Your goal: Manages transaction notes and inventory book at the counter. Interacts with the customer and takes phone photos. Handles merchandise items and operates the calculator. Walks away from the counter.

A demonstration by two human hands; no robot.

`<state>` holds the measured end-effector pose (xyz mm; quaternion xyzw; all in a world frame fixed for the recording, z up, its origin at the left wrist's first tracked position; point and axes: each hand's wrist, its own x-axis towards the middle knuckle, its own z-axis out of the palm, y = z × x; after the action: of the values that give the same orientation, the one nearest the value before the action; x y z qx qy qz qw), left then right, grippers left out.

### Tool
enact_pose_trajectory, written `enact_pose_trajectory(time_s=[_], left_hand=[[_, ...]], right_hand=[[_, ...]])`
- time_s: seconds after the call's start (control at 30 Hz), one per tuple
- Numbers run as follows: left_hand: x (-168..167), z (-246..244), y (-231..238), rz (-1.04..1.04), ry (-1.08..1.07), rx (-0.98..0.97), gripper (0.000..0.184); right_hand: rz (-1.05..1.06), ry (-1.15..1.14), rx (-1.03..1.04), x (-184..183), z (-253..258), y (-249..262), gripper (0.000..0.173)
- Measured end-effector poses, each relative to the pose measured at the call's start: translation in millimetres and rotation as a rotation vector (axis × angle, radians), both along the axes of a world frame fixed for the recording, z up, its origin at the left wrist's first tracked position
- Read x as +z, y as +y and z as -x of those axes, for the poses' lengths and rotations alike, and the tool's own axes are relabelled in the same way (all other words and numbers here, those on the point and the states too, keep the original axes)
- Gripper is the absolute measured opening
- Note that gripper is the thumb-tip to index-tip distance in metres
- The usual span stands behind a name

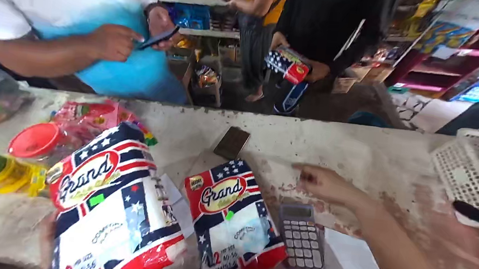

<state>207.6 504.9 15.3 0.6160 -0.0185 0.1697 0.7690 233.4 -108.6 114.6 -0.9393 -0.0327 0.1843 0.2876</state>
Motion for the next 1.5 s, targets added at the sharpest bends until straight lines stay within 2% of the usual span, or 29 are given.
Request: enact_pose_trajectory(time_s=[0.03,0.07,0.1,0.13,0.17,0.23,0.3,0.43,0.53,0.6,0.67,0.77,1.07,1.27,1.43,1.5], left_hand=[[-26,-2,17,-0.069,-0.125,-0.196,0.042],[-32,-3,12,-0.091,-0.16,-0.239,0.044],[-14,-1,-22,-0.019,-0.041,-0.047,0.047],[2,1,-48,0.031,0.067,0.033,0.049],[9,3,-62,0.081,0.125,0.014,0.051],[-3,6,-77,0.1,0.12,-0.06,0.046],[-2,12,-105,0.154,0.192,-0.101,0.05],[-13,18,-118,0.167,0.264,-0.251,0.045],[-15,17,-117,0.219,0.232,-0.248,0.048],[-17,19,-118,0.269,0.212,-0.265,0.051],[-14,23,-122,0.287,0.217,-0.257,0.051],[-10,30,-124,0.253,0.229,-0.224,0.046],[-11,29,-126,0.366,0.26,-0.292,0.047],[-17,26,-126,0.346,0.227,-0.312,0.047],[-17,25,-124,0.329,0.242,-0.309,0.047],[-16,25,-124,0.333,0.241,-0.314,0.047]], right_hand=[[0.035,0.055,0.026,-5,33,5,0.051],[0.076,0.066,0.012,-11,64,10,0.052],[0.104,0.031,-0.035,-20,92,14,0.054],[0.12,-0.057,-0.094,-34,119,17,0.055],[0.107,-0.161,-0.151,-49,142,21,0.056],[0.035,-0.37,-0.239,-78,178,33,0.057],[-0.026,-0.47,-0.305,-91,197,50,0.056],[0.04,-0.553,-0.307,-84,194,77,0.051],[0.084,-0.655,-0.381,-84,177,80,0.047],[0.118,-0.643,-0.426,-89,167,72,0.044],[0.109,-0.563,-0.415,-90,162,65,0.044],[0.122,-0.692,-0.387,-97,160,64,0.043],[0.139,-0.627,-0.38,-98,162,56,0.038],[0.052,-0.483,-0.388,-80,174,49,0.041],[0.054,-0.754,-0.26,-91,188,90,0.038],[0.114,-0.756,-0.211,-98,189,99,0.034]])
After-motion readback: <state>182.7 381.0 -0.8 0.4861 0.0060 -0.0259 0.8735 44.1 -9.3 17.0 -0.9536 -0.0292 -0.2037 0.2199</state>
